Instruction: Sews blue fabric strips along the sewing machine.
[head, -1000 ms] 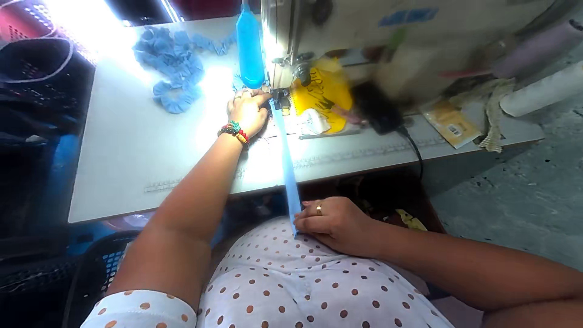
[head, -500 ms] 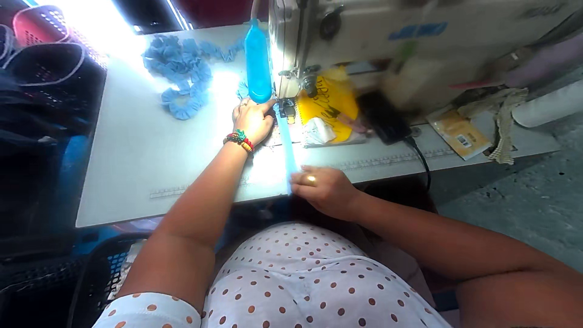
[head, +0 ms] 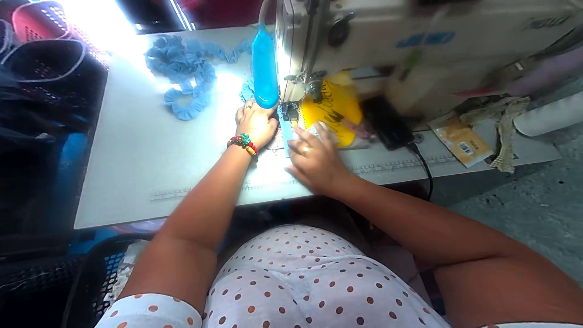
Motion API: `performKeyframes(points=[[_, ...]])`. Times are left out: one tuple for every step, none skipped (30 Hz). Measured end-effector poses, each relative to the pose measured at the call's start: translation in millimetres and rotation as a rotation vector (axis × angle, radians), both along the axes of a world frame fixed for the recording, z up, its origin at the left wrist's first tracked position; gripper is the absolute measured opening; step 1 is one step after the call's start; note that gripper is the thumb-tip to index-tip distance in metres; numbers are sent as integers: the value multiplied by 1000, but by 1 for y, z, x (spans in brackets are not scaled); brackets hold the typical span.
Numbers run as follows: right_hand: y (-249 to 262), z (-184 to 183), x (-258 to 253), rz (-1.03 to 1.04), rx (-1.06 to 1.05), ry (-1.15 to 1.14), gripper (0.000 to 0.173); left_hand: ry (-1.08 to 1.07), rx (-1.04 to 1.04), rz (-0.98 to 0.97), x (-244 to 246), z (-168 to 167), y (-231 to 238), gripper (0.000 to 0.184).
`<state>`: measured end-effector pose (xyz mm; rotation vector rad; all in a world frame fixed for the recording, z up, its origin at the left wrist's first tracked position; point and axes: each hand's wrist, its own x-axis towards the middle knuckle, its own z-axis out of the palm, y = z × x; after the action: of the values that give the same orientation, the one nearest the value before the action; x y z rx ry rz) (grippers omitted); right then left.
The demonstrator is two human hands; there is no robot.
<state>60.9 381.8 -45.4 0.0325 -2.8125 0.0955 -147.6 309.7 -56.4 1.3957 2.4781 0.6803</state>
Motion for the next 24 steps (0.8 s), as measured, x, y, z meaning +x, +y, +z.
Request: performKeyframes(points=[[2,3,-3,-20,2,-27,44,0,7,-2,0,-1,0,47],[4,5,-7,-41,12,-51,47,2,10,0,0,-1,0,47],[7,6,-10,-61,25,-73,50,3,11,2,0,-2,0,46],[9,7,-13,-80,36,-97,54,1,11,2,-1,-3,0,46],[11,7,-17,-98,51,-116,57,3,12,3,-1,-4,1,46],[12,8,-20,-119,65,-136,61,2,12,5,-2,-4,1,46],[13,9,-24,-144,73,-162,64,-7,8,6,-2,-5,2,46],[13,10,-26,-171,66,-195,67,-12,3,9,-3,-5,2,46],[13,12,-29,-199,53,-227,69,-12,0,11,-3,-4,2,46],[13,12,-30,-224,34,-251,71,-14,-2,11,-3,-4,2,46],[12,12,-31,-245,17,-263,72,-13,-5,14,-3,-4,2,46],[11,12,-31,-259,6,-269,72,-9,-7,17,-3,-4,2,46],[10,11,-31,-269,0,-271,73,-7,-7,18,-3,-5,2,46],[9,9,-30,-277,-13,-268,72,-6,-7,17,-4,-6,2,46],[10,6,-29,-281,-31,-242,71,-12,-1,16,-4,-7,3,45],[11,4,-27,-279,-51,-197,68,-28,24,11,-5,-6,2,45],[12,3,-26,-269,-65,-146,63,-62,73,-2,-7,-4,-1,47],[13,2,-25,-250,-67,-85,57,-109,143,-22,-8,0,-9,51],[12,2,-23,-226,-69,-42,51,-161,227,-49,-5,7,-23,56],[11,1,-20,-206,-66,-25,46,-202,310,-65,0,15,-44,59],[11,1,-19,-190,-66,-16,44,-236,359,-80,6,26,-73,53],[11,2,-19,-178,-68,-12,42,-310,342,-100,11,40,-109,40],[11,2,-20,-172,-71,-11,42,-421,293,-140,18,51,-148,25],[12,2,-20,-164,-77,-12,43,-568,210,-201,25,57,-188,14]])
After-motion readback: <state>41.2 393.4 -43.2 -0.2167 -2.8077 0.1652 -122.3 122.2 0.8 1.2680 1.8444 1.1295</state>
